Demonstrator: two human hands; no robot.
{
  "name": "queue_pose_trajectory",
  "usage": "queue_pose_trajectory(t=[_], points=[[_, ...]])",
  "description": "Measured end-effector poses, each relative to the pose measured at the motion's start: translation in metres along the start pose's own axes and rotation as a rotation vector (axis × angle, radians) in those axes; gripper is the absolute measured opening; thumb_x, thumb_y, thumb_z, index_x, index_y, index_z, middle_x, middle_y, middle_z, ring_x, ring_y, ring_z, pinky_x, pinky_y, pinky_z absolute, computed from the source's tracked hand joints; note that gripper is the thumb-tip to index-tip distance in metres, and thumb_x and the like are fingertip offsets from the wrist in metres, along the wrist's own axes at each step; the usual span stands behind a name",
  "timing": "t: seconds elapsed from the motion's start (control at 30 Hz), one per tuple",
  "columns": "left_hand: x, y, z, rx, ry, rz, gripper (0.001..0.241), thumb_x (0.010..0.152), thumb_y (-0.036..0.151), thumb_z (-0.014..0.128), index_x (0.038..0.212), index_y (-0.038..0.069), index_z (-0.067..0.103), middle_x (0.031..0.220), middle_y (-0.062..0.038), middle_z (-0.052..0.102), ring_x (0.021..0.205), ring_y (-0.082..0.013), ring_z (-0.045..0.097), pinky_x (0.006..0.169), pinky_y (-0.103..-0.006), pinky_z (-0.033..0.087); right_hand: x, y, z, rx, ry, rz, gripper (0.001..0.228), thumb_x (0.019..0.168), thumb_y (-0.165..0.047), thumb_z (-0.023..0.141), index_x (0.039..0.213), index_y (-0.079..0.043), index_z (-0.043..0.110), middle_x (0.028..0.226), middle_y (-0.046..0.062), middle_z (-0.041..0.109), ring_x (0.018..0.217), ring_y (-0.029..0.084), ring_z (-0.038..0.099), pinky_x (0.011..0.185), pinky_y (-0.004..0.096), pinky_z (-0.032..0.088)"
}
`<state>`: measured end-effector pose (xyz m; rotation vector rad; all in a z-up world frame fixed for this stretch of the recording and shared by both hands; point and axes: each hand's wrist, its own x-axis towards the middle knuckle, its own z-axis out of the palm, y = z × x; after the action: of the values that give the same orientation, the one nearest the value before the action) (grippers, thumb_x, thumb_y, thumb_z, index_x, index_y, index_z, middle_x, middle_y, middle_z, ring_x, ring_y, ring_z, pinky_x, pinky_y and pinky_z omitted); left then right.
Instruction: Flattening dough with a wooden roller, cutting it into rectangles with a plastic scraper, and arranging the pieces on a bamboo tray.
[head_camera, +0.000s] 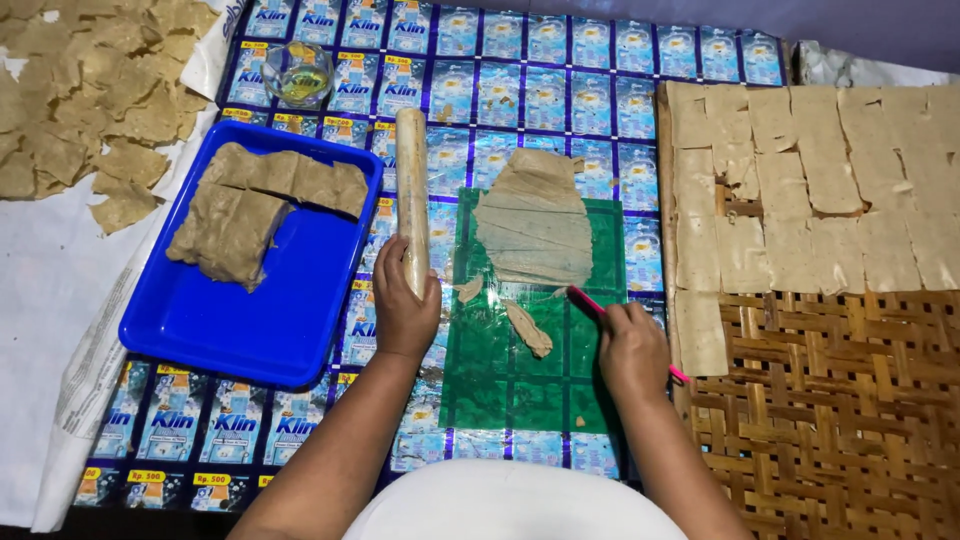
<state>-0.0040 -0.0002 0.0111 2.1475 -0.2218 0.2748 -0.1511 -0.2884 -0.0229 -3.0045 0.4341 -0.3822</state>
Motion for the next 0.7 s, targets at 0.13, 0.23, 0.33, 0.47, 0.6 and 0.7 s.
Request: queue_pose_trajectory(t=[0.13, 0.23, 0.33, 0.47, 0.6, 0.7], points=[[-0.001, -0.004, 0.002, 0.009, 0.008, 0.019, 0.054, 0.093, 0.009, 0.065, 0.142, 0.007, 0.043, 0.148, -0.022, 0.042, 0.135, -0.0463, 0.049, 0.110, -0.0564, 0.046, -0.001, -0.032, -0.017, 0.148, -0.111, -0.107, 0.008, 0.085, -0.016, 0.066, 0.091, -0.021, 0.065, 0.089, 0.004, 0.063, 0.087, 0.035, 0.070, 0.075, 0.047, 0.056], [0.000, -0.003, 0.001, -0.002, 0.005, 0.007, 0.053, 0.093, 0.009, 0.064, 0.142, 0.007, 0.043, 0.148, -0.023, 0.043, 0.135, -0.0471, 0.048, 0.111, -0.0575, 0.045, -0.004, -0.046, -0.037, 0.167, -0.267, -0.021, 0.013, 0.094, -0.036, 0.062, 0.092, -0.022, 0.062, 0.087, 0.006, 0.064, 0.090, 0.035, 0.070, 0.076, 0.047, 0.058], [0.000, -0.005, 0.002, -0.006, 0.005, 0.005, 0.053, 0.094, 0.009, 0.063, 0.143, 0.008, 0.043, 0.148, -0.022, 0.043, 0.136, -0.0469, 0.048, 0.111, -0.0578, 0.045, -0.002, -0.046, -0.042, 0.152, -0.400, 0.183, 0.030, 0.099, -0.050, 0.051, 0.097, -0.022, 0.061, 0.079, 0.012, 0.071, 0.087, 0.038, 0.074, 0.078, 0.052, 0.058], [0.000, -0.003, 0.002, -0.007, 0.000, -0.005, 0.053, 0.093, 0.010, 0.063, 0.142, 0.007, 0.044, 0.148, -0.022, 0.043, 0.136, -0.0465, 0.048, 0.111, -0.0586, 0.044, 0.000, -0.048, -0.027, 0.128, -0.503, 0.321, 0.030, 0.102, -0.045, 0.041, 0.106, -0.017, 0.052, 0.079, 0.020, 0.074, 0.087, 0.047, 0.074, 0.081, 0.057, 0.057], [0.000, -0.006, 0.004, 0.002, 0.019, 0.016, 0.053, 0.092, 0.010, 0.063, 0.142, 0.008, 0.045, 0.147, -0.021, 0.044, 0.136, -0.0459, 0.049, 0.112, -0.0579, 0.044, 0.006, -0.056, -0.013, 0.136, -0.517, 0.309, 0.030, 0.102, -0.040, 0.037, 0.111, -0.015, 0.049, 0.081, 0.024, 0.074, 0.089, 0.050, 0.074, 0.081, 0.059, 0.057], [-0.001, -0.010, 0.005, 0.004, 0.027, 0.025, 0.054, 0.092, 0.011, 0.064, 0.142, 0.008, 0.045, 0.148, -0.021, 0.044, 0.136, -0.0460, 0.048, 0.112, -0.0578, 0.044, 0.011, -0.065, -0.020, 0.139, -0.525, 0.316, 0.030, 0.103, -0.038, 0.035, 0.112, -0.013, 0.049, 0.083, 0.027, 0.074, 0.090, 0.051, 0.074, 0.082, 0.059, 0.057]])
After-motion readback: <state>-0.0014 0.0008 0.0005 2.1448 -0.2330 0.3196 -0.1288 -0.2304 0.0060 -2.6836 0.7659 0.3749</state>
